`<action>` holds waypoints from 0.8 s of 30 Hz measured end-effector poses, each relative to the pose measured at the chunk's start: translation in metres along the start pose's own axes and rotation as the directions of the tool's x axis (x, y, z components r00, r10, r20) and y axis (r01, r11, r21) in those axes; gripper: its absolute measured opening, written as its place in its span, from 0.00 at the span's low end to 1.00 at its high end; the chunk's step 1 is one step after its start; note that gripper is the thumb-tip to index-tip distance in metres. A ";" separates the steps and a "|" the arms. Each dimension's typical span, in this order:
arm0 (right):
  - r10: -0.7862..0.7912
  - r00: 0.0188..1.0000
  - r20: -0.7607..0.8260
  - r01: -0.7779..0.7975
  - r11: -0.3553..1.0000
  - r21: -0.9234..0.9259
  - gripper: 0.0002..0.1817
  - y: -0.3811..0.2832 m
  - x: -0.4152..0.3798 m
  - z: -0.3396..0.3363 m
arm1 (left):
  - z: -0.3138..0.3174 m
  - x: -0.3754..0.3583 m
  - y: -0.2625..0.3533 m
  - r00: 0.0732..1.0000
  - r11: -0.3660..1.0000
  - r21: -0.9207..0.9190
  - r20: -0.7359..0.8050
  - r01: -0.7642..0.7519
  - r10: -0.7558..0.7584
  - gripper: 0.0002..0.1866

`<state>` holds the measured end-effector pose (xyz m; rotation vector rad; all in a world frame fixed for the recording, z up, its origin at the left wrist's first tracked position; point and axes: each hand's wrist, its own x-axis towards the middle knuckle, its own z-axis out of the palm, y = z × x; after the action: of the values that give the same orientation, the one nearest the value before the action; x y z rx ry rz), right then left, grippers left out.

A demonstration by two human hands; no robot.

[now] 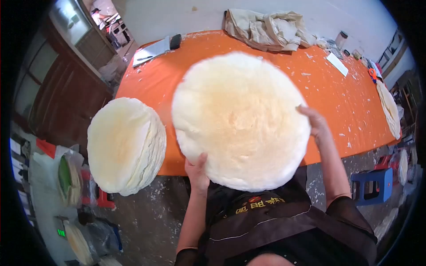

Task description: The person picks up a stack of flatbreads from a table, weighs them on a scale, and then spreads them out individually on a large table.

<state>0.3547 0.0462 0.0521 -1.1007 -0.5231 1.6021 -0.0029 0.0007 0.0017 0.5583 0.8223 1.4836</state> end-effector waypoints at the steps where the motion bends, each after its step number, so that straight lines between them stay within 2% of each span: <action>1: 0.011 0.996 -0.090 -0.011 1.000 0.005 0.23 0.021 0.011 -0.018 | -0.005 0.008 -0.009 1.000 0.992 0.129 -0.027 0.009 -0.005 0.24; 2: 0.023 0.984 -0.178 -0.022 1.000 0.007 0.23 0.039 0.021 -0.035 | -0.009 0.017 -0.023 0.998 0.968 0.252 -0.056 0.020 -0.006 0.23; 3: -0.104 0.964 -0.245 0.056 0.979 -0.195 0.22 0.057 0.030 -0.044 | -0.017 0.030 -0.043 0.993 0.871 0.490 -0.115 0.030 0.031 0.23; 4: -0.113 0.959 -0.261 0.060 0.978 -0.201 0.21 0.060 0.030 -0.045 | -0.029 0.037 -0.060 0.977 0.546 0.837 -0.095 -0.024 0.189 0.24; 6: -0.145 0.949 -0.280 0.085 0.972 -0.218 0.21 0.058 0.038 -0.046 | -0.033 0.056 -0.066 0.995 0.732 0.678 -0.009 -0.069 0.103 0.23; 9: -0.262 0.870 -0.418 0.020 0.865 -0.501 0.23 0.059 0.046 -0.053 | -0.036 0.053 -0.060 0.993 0.793 0.597 -0.048 0.118 -0.111 0.21; 10: -0.307 0.840 -0.448 -0.015 0.812 -0.584 0.24 0.062 0.051 -0.054 | -0.038 0.053 -0.060 0.994 0.797 0.595 -0.032 0.102 -0.104 0.20; 11: -0.407 0.819 -0.405 0.048 0.751 -0.658 0.25 0.069 0.053 -0.054 | -0.042 0.053 -0.061 0.995 0.799 0.595 -0.018 0.088 -0.097 0.20; 14: -0.509 0.733 -0.451 -0.112 0.563 -0.819 0.25 0.066 0.055 -0.037 | -0.041 0.058 -0.061 0.996 0.781 0.619 -0.019 0.081 -0.088 0.20; 15: -0.361 0.842 -0.401 -0.019 0.722 -0.691 0.25 0.059 0.049 -0.036 | -0.040 0.059 -0.059 0.996 0.771 0.631 -0.026 0.086 -0.090 0.20; 17: -0.112 0.979 -0.170 0.053 0.948 -0.315 0.26 0.046 0.032 -0.043 | -0.024 0.059 -0.041 0.973 0.882 0.411 -0.060 0.229 -0.225 0.21; 18: -0.132 0.977 -0.167 0.062 0.927 -0.369 0.27 0.050 0.024 -0.047 | -0.017 0.060 -0.035 0.954 0.911 0.288 -0.060 0.297 -0.292 0.21; 20: -0.173 0.973 -0.156 0.077 0.871 -0.486 0.30 0.064 0.001 -0.055 | -0.030 0.073 -0.038 0.954 0.909 0.294 -0.046 0.296 -0.296 0.22; 23: -0.279 0.920 -0.275 0.137 0.887 -0.440 0.33 0.076 -0.010 -0.050 | -0.035 0.070 -0.041 0.932 0.905 0.242 0.001 0.350 -0.361 0.23; 24: -0.269 0.908 -0.320 0.159 0.930 -0.331 0.32 0.071 -0.004 -0.054 | -0.033 0.067 -0.038 0.923 0.902 0.220 0.023 0.371 -0.385 0.23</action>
<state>0.3648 0.0087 -0.0281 -1.4726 -0.6278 1.1122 -0.0101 0.0597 -0.0573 0.5653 0.9822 1.0224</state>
